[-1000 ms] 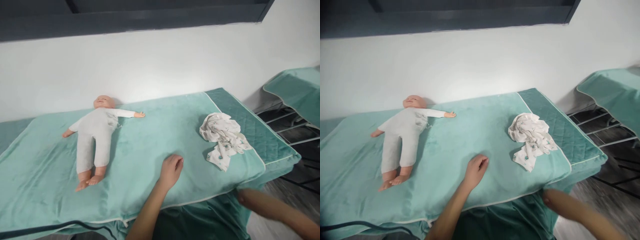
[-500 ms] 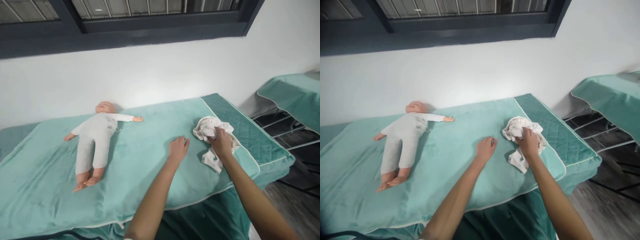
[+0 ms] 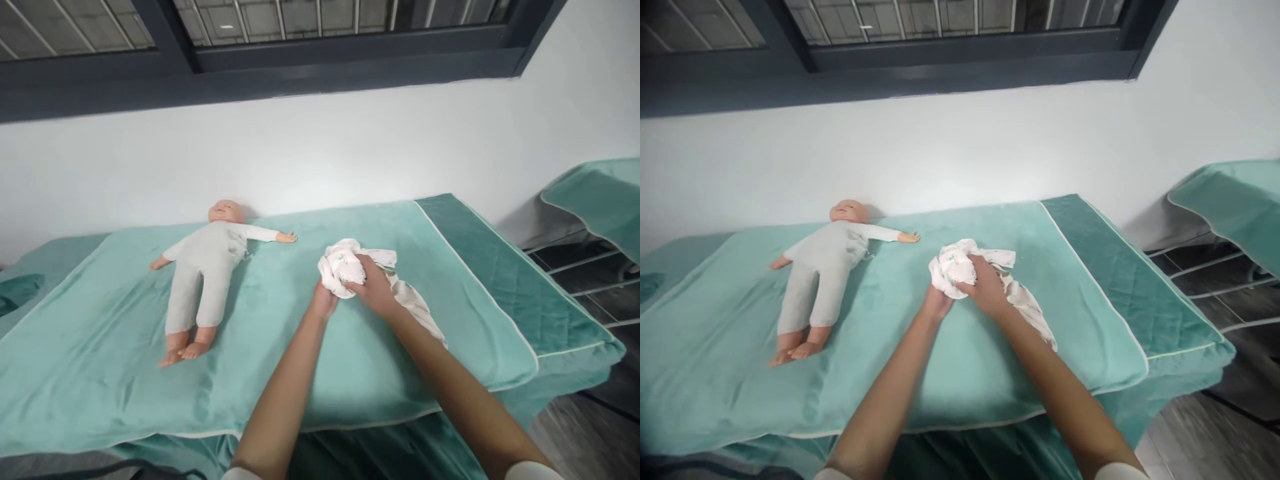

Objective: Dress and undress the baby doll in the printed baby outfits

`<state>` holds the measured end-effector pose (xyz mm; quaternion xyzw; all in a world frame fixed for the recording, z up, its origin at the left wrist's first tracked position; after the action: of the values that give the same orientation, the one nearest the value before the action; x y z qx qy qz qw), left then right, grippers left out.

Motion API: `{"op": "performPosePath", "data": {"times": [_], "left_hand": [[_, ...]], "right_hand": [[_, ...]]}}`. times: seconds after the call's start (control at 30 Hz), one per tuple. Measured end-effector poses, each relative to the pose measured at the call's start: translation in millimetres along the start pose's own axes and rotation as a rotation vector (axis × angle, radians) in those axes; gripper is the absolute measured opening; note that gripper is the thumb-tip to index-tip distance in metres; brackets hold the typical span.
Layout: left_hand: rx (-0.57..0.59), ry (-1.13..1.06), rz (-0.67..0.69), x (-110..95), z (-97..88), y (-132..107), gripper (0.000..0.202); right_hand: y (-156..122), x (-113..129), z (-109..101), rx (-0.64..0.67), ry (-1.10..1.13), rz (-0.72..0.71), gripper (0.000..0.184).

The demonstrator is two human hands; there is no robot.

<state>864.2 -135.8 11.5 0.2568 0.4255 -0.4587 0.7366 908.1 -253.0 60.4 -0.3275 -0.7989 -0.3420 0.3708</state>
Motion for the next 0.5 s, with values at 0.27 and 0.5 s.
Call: {"op": "performPosePath", "data": {"times": [0.27, 0.5], "left_hand": [[-0.048, -0.331, -0.121, -34, -62.2, 7, 0.07], [-0.053, -0.409, -0.225, -29, -62.2, 0, 0.072]], "right_hand": [[3, 14, 60, 0.213, 0.061, -0.086, 0.053], [-11, -16, 16, -0.166, 0.399, 0.094, 0.043]]}}
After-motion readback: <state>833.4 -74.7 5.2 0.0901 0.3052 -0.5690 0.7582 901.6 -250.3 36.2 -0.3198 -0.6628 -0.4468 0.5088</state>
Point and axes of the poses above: each hand's wrist, its own y-axis towards the middle knuckle, its own z-axis out of the palm, x = y × z, the point moved 8 cm from there along y, towards the middle knuckle, and after that the axes turned 3 degrees about z, right-handed, at the moved point
